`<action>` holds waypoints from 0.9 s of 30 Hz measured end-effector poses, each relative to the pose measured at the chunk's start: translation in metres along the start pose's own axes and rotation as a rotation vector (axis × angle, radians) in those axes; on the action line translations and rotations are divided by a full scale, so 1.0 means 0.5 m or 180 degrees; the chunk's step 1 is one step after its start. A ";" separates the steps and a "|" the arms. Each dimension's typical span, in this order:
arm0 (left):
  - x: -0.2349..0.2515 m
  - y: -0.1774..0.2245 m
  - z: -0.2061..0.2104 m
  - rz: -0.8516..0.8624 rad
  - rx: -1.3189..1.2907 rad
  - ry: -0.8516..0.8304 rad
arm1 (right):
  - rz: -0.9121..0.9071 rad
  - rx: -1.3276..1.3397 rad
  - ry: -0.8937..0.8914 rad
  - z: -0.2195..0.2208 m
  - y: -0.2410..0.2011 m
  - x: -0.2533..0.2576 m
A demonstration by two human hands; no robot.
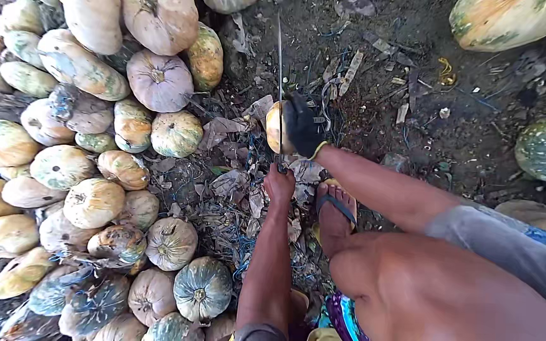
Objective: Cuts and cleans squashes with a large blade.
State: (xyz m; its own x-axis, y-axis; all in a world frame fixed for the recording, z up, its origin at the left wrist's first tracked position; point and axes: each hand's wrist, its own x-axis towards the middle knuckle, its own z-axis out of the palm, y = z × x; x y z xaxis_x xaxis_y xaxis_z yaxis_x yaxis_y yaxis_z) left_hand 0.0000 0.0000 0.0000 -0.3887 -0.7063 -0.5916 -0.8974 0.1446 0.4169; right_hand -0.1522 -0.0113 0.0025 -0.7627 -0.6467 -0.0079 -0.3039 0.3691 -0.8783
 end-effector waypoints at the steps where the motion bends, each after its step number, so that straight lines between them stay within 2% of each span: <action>1: 0.004 0.002 0.003 -0.0013 -0.0049 -0.0026 | -0.0068 0.0050 -0.0015 0.009 0.012 -0.004; 6: -0.044 -0.031 0.002 -0.0079 -0.0485 -0.0215 | -0.0443 -0.0293 -0.0001 0.035 0.025 -0.045; 9: -0.130 -0.085 0.014 -0.0113 -0.0594 -0.0251 | -0.0793 -0.0479 -0.0221 0.029 0.062 -0.132; 11: -0.182 -0.109 0.022 -0.0150 -0.0515 -0.0269 | -0.0809 -0.0295 -0.0298 0.002 0.078 -0.168; 15: -0.286 -0.155 0.070 -0.0196 -0.0364 -0.0180 | 0.0664 0.0312 -0.0134 -0.062 0.029 -0.170; 17: -0.315 -0.171 0.090 -0.0129 -0.0337 -0.0071 | 0.1125 0.0318 -0.0512 -0.059 0.026 -0.158; 19: -0.324 -0.172 0.085 -0.0087 -0.0236 -0.0022 | 0.1271 0.0173 -0.0874 -0.040 0.035 -0.157; 23: -0.293 -0.135 0.049 -0.0073 0.0026 -0.0031 | 0.0519 -0.0848 -0.1580 -0.038 0.057 -0.142; 27: -0.219 -0.047 0.012 -0.0181 0.0089 -0.0133 | 0.1473 0.0291 -0.1050 -0.023 0.030 -0.140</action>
State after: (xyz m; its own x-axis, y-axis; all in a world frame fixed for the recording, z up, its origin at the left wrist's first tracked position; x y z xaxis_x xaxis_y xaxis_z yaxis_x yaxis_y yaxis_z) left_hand 0.0623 0.0784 0.0509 -0.3449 -0.6846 -0.6422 -0.9234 0.1248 0.3629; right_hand -0.1098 0.0473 -0.0045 -0.5817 -0.6109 -0.5371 0.0811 0.6135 -0.7855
